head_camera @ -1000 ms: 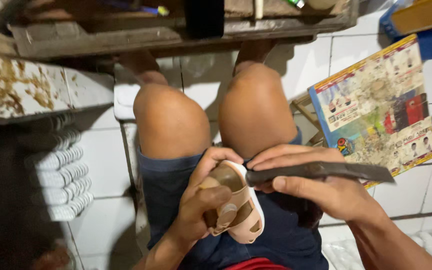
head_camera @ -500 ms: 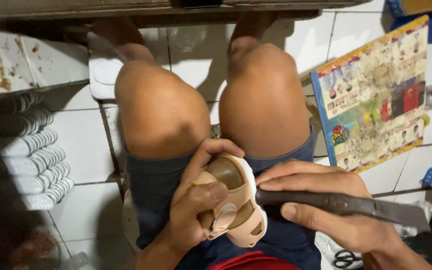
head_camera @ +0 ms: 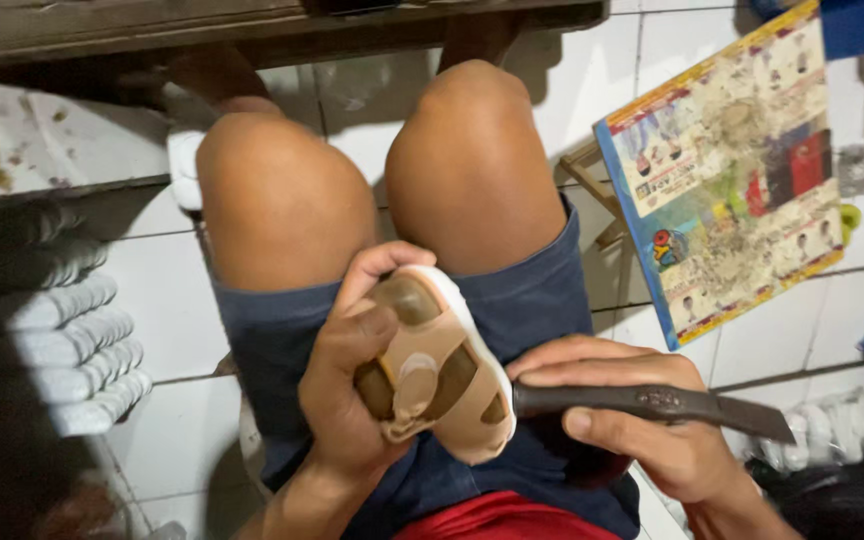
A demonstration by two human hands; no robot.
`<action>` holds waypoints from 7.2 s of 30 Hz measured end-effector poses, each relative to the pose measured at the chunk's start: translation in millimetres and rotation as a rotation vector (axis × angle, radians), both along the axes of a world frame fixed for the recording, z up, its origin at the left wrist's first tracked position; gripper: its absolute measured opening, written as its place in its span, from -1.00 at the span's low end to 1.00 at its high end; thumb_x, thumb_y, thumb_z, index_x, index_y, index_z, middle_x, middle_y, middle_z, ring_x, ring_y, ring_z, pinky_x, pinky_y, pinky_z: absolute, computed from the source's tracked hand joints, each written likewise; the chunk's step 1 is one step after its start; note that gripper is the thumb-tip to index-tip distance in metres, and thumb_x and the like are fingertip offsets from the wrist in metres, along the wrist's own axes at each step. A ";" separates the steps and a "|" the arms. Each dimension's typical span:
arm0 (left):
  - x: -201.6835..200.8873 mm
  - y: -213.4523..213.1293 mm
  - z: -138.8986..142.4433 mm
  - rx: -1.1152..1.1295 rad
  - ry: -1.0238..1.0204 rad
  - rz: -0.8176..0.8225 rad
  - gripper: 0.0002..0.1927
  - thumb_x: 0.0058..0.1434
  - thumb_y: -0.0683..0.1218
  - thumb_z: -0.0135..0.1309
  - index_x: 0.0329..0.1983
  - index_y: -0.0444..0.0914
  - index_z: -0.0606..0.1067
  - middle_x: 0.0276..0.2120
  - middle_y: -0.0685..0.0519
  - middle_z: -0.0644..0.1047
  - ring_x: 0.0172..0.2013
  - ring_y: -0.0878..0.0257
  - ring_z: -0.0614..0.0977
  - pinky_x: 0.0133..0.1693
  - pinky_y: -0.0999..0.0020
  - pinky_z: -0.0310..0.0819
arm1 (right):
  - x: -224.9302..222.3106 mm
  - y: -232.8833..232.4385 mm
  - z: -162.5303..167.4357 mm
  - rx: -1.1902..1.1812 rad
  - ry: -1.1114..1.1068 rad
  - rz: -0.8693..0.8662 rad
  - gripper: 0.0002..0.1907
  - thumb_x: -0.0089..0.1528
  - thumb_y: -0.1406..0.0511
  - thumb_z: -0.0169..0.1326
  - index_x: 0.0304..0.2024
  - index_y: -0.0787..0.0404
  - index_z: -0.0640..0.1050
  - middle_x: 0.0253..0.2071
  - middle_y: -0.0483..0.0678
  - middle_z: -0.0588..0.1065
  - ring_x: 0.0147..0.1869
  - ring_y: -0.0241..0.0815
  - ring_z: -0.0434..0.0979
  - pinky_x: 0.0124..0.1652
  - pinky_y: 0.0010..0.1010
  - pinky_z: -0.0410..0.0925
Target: The person uses a curved blade to trim the edges of a beige sandal sole. They repeatedly heat the sandal sole on a gas burner and press it onto a wooden shoe last to shape it. The person inspects the fit and continues trimming and heating the sole.
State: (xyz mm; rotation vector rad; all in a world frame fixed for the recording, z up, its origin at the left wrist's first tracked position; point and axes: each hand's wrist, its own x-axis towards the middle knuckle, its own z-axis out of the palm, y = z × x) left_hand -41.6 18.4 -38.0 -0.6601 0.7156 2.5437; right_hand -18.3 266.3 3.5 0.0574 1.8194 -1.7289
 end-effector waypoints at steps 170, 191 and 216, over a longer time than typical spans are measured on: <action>14.2 -8.9 -16.0 0.137 -0.175 -0.177 -0.51 0.26 0.01 0.14 0.17 -0.28 0.35 -0.15 -0.05 0.55 -0.20 0.20 0.62 -0.17 0.27 0.58 | -57.0 -48.3 23.9 0.149 0.072 -0.030 -0.68 0.13 0.38 0.11 -0.11 0.45 0.67 -0.06 0.23 0.67 0.04 0.07 0.71 0.06 -0.27 0.49; 4.0 -5.6 2.4 0.076 -0.060 -0.225 -0.54 0.29 -0.09 0.16 0.15 -0.29 0.27 -0.20 -0.05 0.48 -0.31 0.31 0.53 -0.31 0.42 0.45 | -82.1 -25.7 33.0 0.266 0.202 0.315 -0.65 0.16 0.28 0.17 -0.06 0.36 0.65 -0.04 0.12 0.66 0.01 -0.02 0.65 -0.02 -0.33 0.56; -10.7 -6.9 8.4 0.062 -0.071 -0.345 -0.56 0.22 -0.03 0.14 0.07 -0.30 0.31 -0.26 -0.06 0.55 -0.32 0.31 0.64 -0.30 0.42 0.57 | -112.3 -26.8 32.0 0.075 0.113 0.253 -0.65 0.14 0.41 0.15 -0.05 0.52 0.65 0.02 0.20 0.64 0.02 0.05 0.72 -0.03 -0.24 0.57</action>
